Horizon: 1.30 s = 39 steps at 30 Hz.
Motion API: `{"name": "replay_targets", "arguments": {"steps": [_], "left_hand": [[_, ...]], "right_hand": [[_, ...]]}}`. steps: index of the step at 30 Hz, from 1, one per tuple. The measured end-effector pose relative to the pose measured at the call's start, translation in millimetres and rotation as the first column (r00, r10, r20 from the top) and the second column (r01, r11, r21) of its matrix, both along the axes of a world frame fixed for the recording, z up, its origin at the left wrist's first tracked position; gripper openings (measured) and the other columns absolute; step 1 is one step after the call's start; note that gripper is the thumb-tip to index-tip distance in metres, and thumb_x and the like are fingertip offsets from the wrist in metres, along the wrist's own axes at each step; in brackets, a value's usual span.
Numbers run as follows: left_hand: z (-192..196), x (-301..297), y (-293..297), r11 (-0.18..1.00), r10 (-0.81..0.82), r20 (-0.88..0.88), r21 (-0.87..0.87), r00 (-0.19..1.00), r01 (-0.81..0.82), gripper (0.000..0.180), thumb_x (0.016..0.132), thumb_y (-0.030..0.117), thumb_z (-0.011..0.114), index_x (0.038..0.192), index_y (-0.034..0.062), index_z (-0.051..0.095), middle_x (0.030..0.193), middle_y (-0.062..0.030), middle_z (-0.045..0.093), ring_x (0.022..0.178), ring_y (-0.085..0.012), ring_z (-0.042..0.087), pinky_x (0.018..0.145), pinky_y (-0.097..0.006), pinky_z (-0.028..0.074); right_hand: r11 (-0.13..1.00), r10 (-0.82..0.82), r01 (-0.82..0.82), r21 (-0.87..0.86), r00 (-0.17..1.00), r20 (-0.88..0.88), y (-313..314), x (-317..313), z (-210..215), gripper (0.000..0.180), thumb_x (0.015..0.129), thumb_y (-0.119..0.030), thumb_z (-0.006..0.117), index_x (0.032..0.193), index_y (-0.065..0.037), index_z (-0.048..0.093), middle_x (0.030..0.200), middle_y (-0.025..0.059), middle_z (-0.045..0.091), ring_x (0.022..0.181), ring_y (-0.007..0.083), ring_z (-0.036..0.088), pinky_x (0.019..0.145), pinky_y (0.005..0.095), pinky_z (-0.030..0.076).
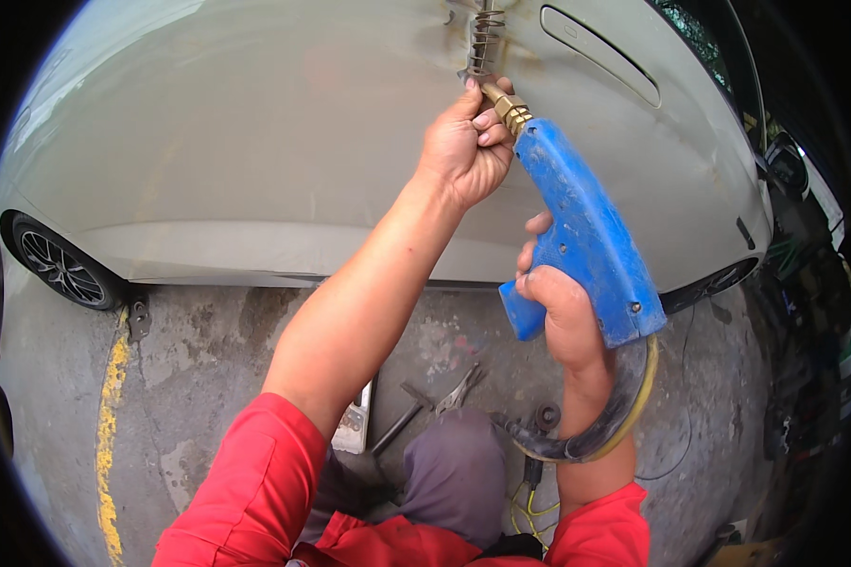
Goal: The person uses a heat gun to apply heat to a dent on the side of a white car. They then switch to an angle grinder to grind small metal pieces, producing sparks.
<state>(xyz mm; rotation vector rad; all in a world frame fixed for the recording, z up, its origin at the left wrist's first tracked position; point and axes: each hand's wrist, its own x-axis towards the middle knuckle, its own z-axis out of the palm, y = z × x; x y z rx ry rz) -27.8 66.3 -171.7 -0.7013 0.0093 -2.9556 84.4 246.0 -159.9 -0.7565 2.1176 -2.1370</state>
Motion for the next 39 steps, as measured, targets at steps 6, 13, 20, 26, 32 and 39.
{"name": "replay_targets", "arguments": {"steps": [6, 13, 20, 26, 32, 39], "left_hand": [[-3.8, -3.1, -3.5, 1.000, -0.021, -0.047, -0.018, 0.999, 0.020, 0.034, 0.110, 0.029, 0.045, 0.113, -0.0037, 0.055, 0.082, -0.0016, 0.051, 0.061, -0.0050, 0.041, 0.050, -0.020, 0.036], [0.3, -5.0, -0.2, 0.999, -0.048, -0.034, 0.011, 0.998, 0.048, 0.037, 0.110, 0.030, 0.044, 0.113, -0.0050, 0.054, 0.070, 0.0004, 0.045, 0.057, -0.0066, 0.037, 0.048, -0.019, 0.035], [3.9, 1.2, 2.6, 1.000, -0.025, -0.051, 0.010, 0.998, 0.025, 0.036, 0.111, 0.032, 0.042, 0.111, -0.0005, 0.057, 0.064, 0.0044, 0.041, 0.053, -0.0062, 0.033, 0.048, -0.019, 0.034], [1.6, -1.6, 3.4, 0.998, -0.040, -0.083, 0.044, 0.996, 0.044, 0.040, 0.110, 0.032, 0.042, 0.108, -0.0048, 0.055, 0.066, 0.0017, 0.041, 0.056, -0.0081, 0.034, 0.049, -0.021, 0.034], [1.0, -2.8, 3.4, 0.999, -0.036, -0.052, 0.037, 0.998, 0.038, 0.040, 0.111, 0.033, 0.041, 0.108, -0.0043, 0.056, 0.066, 0.0021, 0.041, 0.055, -0.0077, 0.033, 0.048, -0.021, 0.033], [0.2, -3.3, -0.8, 1.000, 0.016, -0.051, 0.007, 0.999, -0.016, 0.040, 0.111, 0.031, 0.039, 0.108, -0.0047, 0.056, 0.067, 0.0017, 0.043, 0.055, -0.0073, 0.035, 0.047, -0.021, 0.033]], "right_hand": [[0.997, -0.053, 0.056, 0.055, 0.998, -0.045, -5.7, 8.0, 4.4, 0.065, 0.067, 0.000, 0.059, 0.132, 0.001, 0.055, 0.106, 0.0089, 0.060, 0.082, 0.0167, 0.061, 0.074, 0.0324, 0.053], [0.993, -0.088, 0.095, 0.075, 0.992, -0.086, -7.2, 10.5, 8.0, 0.064, 0.068, -0.001, 0.059, 0.132, 0.000, 0.056, 0.110, 0.0092, 0.060, 0.082, 0.0155, 0.060, 0.071, 0.0303, 0.051], [0.982, -0.069, 0.109, 0.152, 0.967, -0.245, -12.8, 16.3, 13.8, 0.054, 0.075, -0.003, 0.060, 0.129, 0.000, 0.058, 0.103, 0.0054, 0.062, 0.080, 0.0119, 0.059, 0.069, 0.0295, 0.049], [0.974, -0.057, 0.110, 0.201, 0.966, -0.251, -8.1, 14.2, 12.1, 0.066, 0.070, -0.002, 0.058, 0.136, 0.001, 0.054, 0.121, 0.0112, 0.060, 0.083, 0.0142, 0.060, 0.067, 0.0287, 0.051], [0.976, -0.057, 0.106, 0.190, 0.967, -0.248, -3.6, 9.3, 3.1, 0.064, 0.072, 0.000, 0.057, 0.136, 0.001, 0.054, 0.119, 0.0104, 0.060, 0.082, 0.0140, 0.059, 0.066, 0.0295, 0.050], [0.969, -0.035, 0.096, 0.226, 0.965, -0.261, -7.1, 13.4, 13.8, 0.036, 0.082, -0.012, 0.065, 0.116, -0.001, 0.062, 0.082, -0.0002, 0.059, 0.073, 0.0115, 0.054, 0.068, 0.0316, 0.048]]}}
